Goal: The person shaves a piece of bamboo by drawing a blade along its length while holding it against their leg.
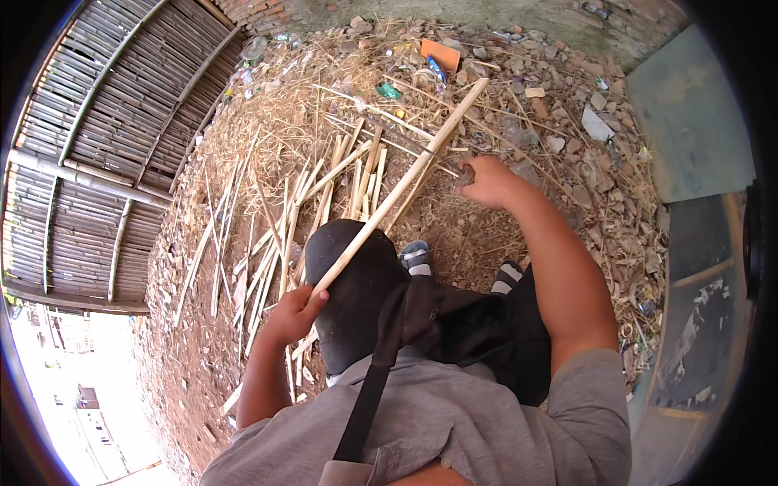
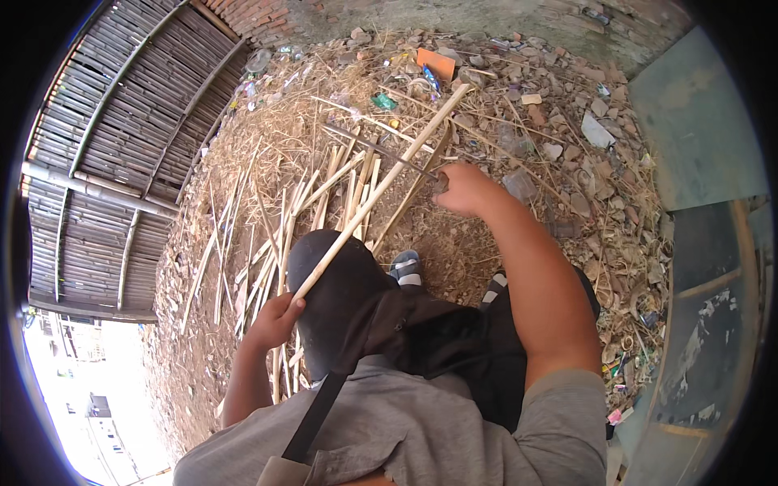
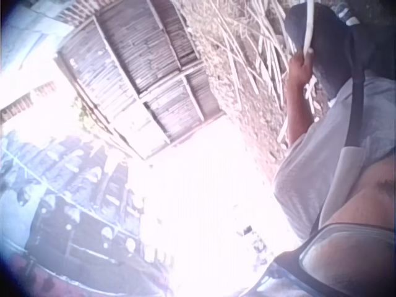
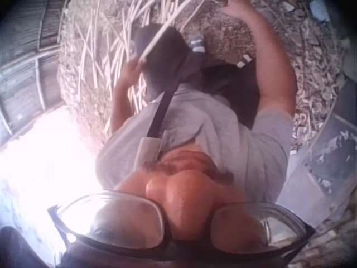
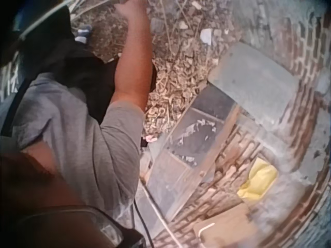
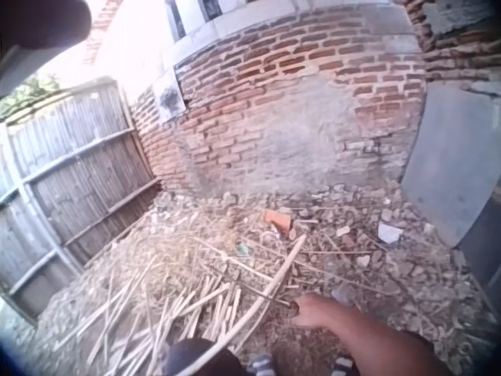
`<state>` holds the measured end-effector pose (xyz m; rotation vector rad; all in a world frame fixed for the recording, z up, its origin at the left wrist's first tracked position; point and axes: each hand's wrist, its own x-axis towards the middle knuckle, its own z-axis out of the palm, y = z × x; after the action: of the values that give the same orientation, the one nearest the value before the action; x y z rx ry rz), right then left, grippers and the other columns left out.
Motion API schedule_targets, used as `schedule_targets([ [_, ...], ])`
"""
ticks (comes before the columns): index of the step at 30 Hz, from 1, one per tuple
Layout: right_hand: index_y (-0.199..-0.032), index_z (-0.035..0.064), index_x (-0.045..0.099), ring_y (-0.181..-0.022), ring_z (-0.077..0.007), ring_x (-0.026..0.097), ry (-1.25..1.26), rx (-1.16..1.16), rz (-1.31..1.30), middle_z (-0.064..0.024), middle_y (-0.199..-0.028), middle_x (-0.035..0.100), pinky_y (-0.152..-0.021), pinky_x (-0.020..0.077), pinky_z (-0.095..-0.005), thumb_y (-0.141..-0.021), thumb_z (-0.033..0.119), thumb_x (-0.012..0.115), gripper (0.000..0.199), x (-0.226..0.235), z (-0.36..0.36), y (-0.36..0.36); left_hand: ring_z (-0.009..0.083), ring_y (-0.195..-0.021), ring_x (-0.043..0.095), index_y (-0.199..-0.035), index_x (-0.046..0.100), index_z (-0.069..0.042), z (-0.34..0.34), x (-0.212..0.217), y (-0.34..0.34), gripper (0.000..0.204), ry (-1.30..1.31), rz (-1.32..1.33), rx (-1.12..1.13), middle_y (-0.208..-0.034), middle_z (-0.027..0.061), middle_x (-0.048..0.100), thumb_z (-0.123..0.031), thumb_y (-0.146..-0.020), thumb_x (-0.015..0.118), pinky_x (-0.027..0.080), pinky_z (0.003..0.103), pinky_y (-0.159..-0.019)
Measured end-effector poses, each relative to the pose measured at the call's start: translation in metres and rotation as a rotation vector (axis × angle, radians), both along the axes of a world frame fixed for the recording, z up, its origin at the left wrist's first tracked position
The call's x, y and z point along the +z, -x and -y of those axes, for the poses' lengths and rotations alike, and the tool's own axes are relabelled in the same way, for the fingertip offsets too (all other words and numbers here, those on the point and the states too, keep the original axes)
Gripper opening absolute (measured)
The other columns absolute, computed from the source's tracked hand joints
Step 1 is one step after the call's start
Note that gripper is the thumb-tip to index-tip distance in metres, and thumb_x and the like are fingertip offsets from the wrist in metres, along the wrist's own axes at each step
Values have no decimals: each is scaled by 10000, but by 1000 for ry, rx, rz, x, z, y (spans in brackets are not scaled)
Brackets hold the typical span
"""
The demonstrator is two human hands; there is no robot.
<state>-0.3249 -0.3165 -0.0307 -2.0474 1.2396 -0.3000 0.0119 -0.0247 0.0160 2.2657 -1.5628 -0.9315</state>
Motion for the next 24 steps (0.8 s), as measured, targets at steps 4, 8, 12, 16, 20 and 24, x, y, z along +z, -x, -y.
schedule_targets([
  [4,-1057,49,714,-980,-366,699,-40,248,-104,-188,-1017,725,-868,550,-448,-783,251,775,346,6,-23,-24,214,-669,553,-860,609,9,0,-3,0,547,-21,16,-9,-683,130,580,-513,-1020,574,466,398,-644],
  [8,-1039,61,713,-970,-363,698,58,332,-148,-181,-1005,725,-855,549,-453,-785,259,777,328,25,-25,-30,233,-667,567,-848,599,8,-4,-7,-6,547,5,24,4,-687,152,588,-512,-1015,579,467,409,-645],
  [12,-1044,44,708,-954,-356,698,29,37,4,-190,-994,721,-843,549,-439,-783,273,783,356,-4,5,1,222,-663,558,-835,587,10,-3,-12,-5,551,6,11,23,-680,141,580,-510,-1015,581,463,408,-637],
  [16,-1056,43,707,-953,-353,694,38,68,-21,-184,-992,716,-839,547,-436,-781,286,783,376,-8,6,3,202,-649,546,-831,586,11,0,-7,-3,555,-8,10,16,-669,122,565,-512,-1017,577,457,397,-622],
  [20,-1061,69,712,-948,-346,696,15,313,-113,-164,-982,716,-835,545,-444,-784,290,780,361,7,-21,-23,202,-647,546,-836,586,11,-1,-4,-2,555,-30,6,25,-666,118,561,-514,-1016,579,457,395,-621],
  [24,-1078,77,708,-967,-342,696,22,345,-172,-149,-1006,722,-847,544,-447,-787,301,786,376,23,-25,-28,216,-668,553,-843,586,10,-6,-9,-4,549,-7,25,25,-682,124,571,-511,-1016,579,466,405,-645],
])
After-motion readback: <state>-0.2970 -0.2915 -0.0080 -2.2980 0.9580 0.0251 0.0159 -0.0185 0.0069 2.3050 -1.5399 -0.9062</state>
